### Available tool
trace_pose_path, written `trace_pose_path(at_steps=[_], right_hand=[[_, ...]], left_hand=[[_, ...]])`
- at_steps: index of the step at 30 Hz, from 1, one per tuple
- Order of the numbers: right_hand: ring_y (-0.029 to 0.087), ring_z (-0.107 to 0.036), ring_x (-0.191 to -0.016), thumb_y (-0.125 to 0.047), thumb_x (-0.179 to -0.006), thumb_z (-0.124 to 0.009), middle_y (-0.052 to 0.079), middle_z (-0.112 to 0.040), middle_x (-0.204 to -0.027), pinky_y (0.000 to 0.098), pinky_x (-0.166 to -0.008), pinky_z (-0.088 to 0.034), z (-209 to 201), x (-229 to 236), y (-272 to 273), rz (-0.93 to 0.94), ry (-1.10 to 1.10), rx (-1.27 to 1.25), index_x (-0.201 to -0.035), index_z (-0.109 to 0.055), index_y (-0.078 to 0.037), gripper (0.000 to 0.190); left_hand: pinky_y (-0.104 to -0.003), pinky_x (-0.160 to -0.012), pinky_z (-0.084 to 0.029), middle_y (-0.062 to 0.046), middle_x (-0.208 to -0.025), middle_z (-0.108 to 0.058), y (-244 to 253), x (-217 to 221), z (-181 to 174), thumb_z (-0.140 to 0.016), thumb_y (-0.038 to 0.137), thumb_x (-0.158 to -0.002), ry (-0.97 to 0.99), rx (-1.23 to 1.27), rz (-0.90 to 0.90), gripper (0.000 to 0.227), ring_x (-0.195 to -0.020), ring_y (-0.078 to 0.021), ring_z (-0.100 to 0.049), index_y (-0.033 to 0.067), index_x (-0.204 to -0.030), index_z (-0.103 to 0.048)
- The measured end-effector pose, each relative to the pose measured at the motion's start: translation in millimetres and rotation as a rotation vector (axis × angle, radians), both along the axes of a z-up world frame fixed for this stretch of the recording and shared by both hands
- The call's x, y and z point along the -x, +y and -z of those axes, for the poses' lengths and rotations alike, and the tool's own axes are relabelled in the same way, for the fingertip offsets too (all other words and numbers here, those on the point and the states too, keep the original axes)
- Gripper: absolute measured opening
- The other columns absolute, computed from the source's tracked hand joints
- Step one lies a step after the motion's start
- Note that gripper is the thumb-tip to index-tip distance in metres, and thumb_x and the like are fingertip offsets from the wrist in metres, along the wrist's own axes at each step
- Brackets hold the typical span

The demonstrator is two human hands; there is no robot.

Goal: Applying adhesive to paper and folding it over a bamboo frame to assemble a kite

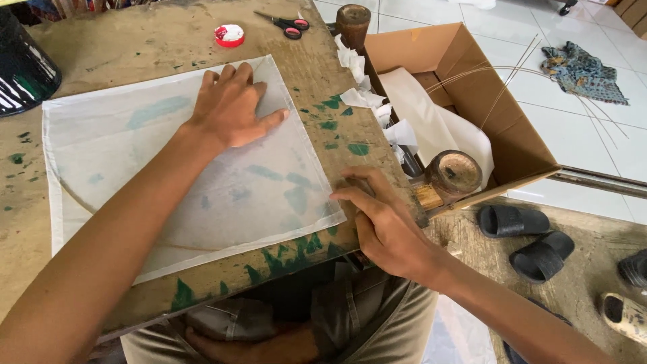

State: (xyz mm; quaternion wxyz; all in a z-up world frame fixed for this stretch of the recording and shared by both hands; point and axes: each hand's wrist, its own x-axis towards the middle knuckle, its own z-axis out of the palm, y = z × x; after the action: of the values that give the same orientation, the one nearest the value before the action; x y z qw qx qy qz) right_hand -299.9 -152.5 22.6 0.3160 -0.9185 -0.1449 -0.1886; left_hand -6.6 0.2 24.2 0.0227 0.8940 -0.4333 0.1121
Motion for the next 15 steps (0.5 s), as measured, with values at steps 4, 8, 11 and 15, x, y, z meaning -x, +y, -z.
trace_pose_path(at_steps=[4,8,11,15], right_hand=[[0.038,-0.056,-0.129,0.015,-0.084,-0.042,0.021,-0.048,-0.141,0.0517,-0.106,-0.054,-17.3,-14.2,0.1,0.094,0.019,0.027,-0.122,-0.066,-0.001,0.047],[0.047,-0.063,-0.115,0.009,-0.085,-0.048,0.025,-0.057,-0.12,0.0642,-0.097,-0.051,-48.0,-59.1,-11.4,0.146,0.055,0.033,-0.128,-0.067,-0.004,0.048],[0.046,-0.064,-0.112,0.006,-0.086,-0.053,0.021,-0.058,-0.115,0.0624,-0.093,-0.051,-29.2,-132.0,-39.7,0.094,-0.064,0.048,-0.126,-0.067,-0.007,0.045],[0.042,-0.067,-0.108,-0.003,-0.087,-0.059,0.02,-0.063,-0.112,0.0525,-0.092,-0.053,-11.5,-225.5,-58.3,0.06,-0.059,0.005,-0.123,-0.068,-0.011,0.037]], left_hand=[[-0.054,-0.096,-0.036,-0.022,-0.127,-0.057,7.0,14.6,-6.1,-0.041,0.066,-0.101,0.01,-0.023,-0.016,0.069,-0.115,-0.0396,-0.053,0.0055,-0.124,-0.064],[-0.055,-0.114,-0.028,-0.015,-0.144,-0.05,18.9,28.3,-6.6,-0.044,0.062,-0.098,0.126,0.055,0.0,0.071,-0.138,-0.0313,-0.045,0.01,-0.145,-0.052],[-0.055,-0.113,-0.029,-0.015,-0.146,-0.046,23.6,29.6,-10.8,-0.045,0.059,-0.098,0.163,0.105,0.03,0.067,-0.139,-0.0317,-0.042,0.0097,-0.143,-0.054],[-0.056,-0.111,-0.032,-0.015,-0.144,-0.045,27.4,10.4,-6.6,-0.045,0.059,-0.098,0.211,0.124,0.028,0.067,-0.137,-0.0322,-0.043,0.0088,-0.142,-0.053]])
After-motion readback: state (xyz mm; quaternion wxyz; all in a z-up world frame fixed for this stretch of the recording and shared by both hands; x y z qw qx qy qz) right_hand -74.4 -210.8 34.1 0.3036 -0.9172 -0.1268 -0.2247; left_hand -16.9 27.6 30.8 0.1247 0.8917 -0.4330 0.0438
